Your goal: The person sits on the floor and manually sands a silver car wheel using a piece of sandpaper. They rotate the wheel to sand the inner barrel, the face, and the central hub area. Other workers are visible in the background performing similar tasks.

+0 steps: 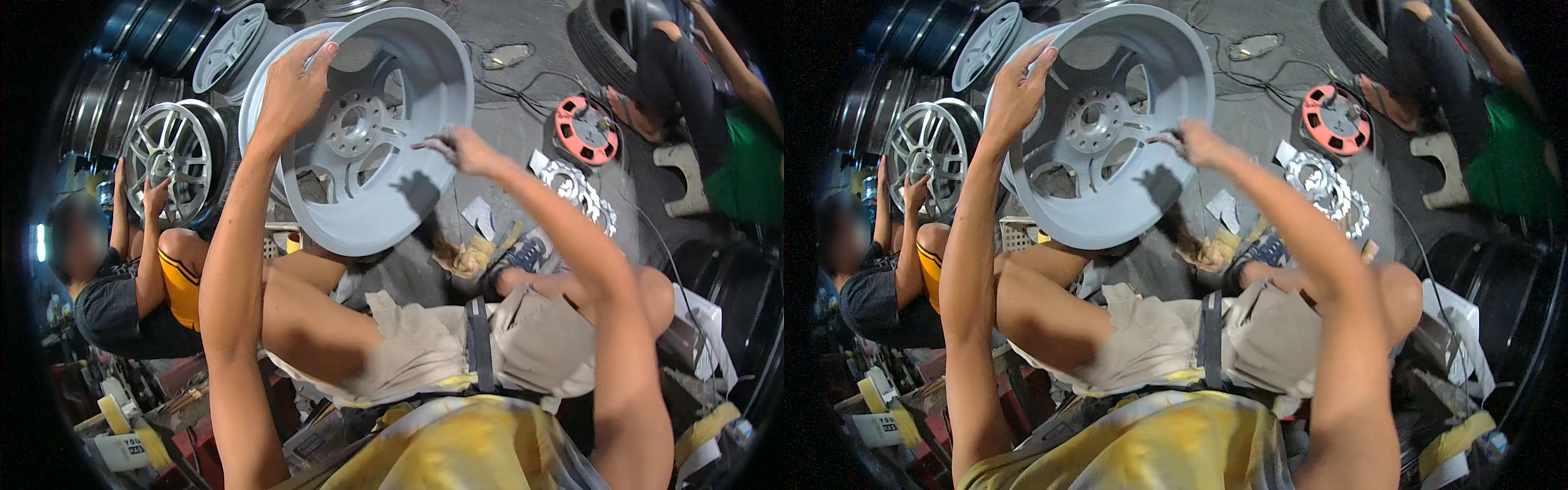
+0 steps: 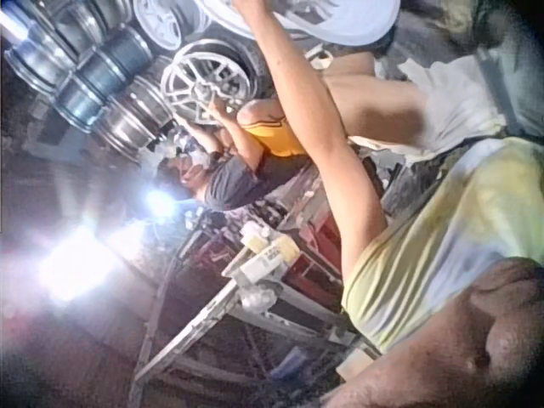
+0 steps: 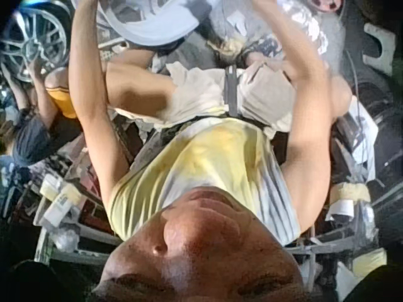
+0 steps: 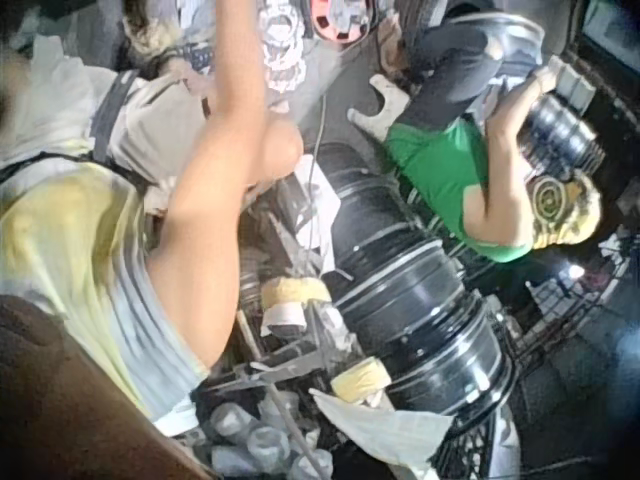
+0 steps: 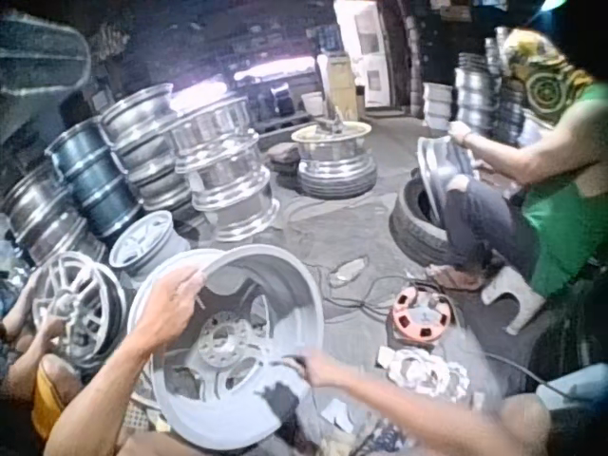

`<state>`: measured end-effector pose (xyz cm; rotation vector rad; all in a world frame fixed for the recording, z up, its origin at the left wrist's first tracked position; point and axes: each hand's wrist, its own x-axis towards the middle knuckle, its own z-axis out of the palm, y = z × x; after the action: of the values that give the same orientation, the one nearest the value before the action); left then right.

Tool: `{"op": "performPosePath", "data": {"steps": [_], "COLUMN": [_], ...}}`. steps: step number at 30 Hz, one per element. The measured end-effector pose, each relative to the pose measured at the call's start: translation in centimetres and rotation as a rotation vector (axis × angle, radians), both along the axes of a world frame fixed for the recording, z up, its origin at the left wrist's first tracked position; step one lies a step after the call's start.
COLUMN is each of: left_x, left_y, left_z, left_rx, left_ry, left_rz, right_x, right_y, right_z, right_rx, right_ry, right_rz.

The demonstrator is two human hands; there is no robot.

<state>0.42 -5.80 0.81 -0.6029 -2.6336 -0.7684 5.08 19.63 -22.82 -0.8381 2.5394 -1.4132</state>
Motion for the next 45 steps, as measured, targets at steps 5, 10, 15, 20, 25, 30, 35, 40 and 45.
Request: {"op": "performPosePath", "data": {"steps": [5,10,15,20,25,30,35,40,45], "left_x": [-1.3,-0.8,-0.9,0.0,0.3,0.1,-0.9,0.1,-0.6], "left_y": [-1.7,-0.6,-0.3,0.3,0.9,0.2,-1.3,0.2,-0.3], "left_z": [-0.1,0.8,0.6,2.3,2.6,2.6,1.1,1.8,1.5], "left_rx": [0.038,0.042,0.073,0.029,0.088,0.059,0.098,0.079,0.092], "left_ry": [-0.017,-0.105,0.018,-0.045,-0.095,-0.132,-0.051,-0.067,-0.042], "left_rz": [0.032,0.045,0.032,0.016,-0.004,0.045,-0.014,0.003,-0.031], "right_x": [1.8,2.6,2.4,1.6,-2.6,-4.5,-5.1,-8.1,-8.8], "right_y": [-9.8,-13.7,-16.9,-15.6,-12.3,-9.1,-10.6,-10.6,-10.5], "right_z": [-1.7,-2.5,-3.5,-5.1,-4.7,-3.2,-2.8,-2.8,-2.1], "right_rx": [-0.269,-0.45,-0.505,-0.286,-0.062,-0.003,-0.009,0.136,0.147], "right_ry": [-0.102,-0.296,-0.133,0.144,0.409,0.319,0.443,0.527,0.58], "right_rz": [-0.315,-0.587,-0.595,-0.339,-0.059,0.071,0.181,0.279,0.352]}}
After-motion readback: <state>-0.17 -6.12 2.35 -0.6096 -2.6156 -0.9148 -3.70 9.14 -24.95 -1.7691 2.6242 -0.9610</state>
